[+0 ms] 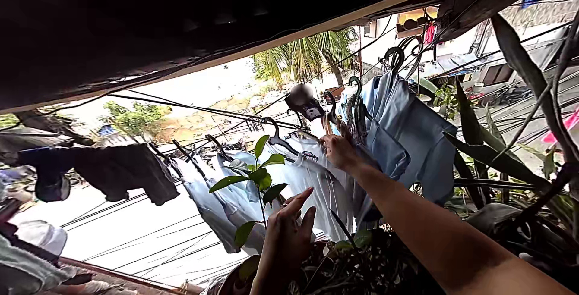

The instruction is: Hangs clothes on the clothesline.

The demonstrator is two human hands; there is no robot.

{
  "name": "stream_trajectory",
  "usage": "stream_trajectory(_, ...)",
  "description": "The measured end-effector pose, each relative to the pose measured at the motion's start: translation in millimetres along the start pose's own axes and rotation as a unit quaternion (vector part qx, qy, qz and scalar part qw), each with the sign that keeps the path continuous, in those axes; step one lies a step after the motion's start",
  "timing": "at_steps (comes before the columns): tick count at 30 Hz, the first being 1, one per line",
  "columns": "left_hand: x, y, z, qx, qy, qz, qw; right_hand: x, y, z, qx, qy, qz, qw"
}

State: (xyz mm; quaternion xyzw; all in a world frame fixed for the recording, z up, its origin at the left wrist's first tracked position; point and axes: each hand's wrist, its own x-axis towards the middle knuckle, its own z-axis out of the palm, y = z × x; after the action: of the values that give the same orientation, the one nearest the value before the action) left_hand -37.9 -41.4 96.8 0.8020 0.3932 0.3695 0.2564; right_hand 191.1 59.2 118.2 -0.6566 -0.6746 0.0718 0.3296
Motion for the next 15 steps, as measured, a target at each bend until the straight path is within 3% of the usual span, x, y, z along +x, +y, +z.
stream_trajectory(6,-12,-1,9,-0.013,-0.006,0.003,1.000,-15,-19,9,-0.068,0.090,-0.038,0.993)
stream_trajectory(9,-17,1,8,-0.021,0.016,0.019,0.999,-25,-39,23,-0.082,0.131,-0.123,0.980)
stream_trajectory(11,-22,4,7,-0.038,0.021,0.026,0.999,-26,-52,33,-0.058,0.062,-0.126,0.988)
stream_trajectory(15,-27,7,-2,-0.075,0.099,0.046,0.991,-10,-74,35,-0.071,-0.103,-0.010,0.992)
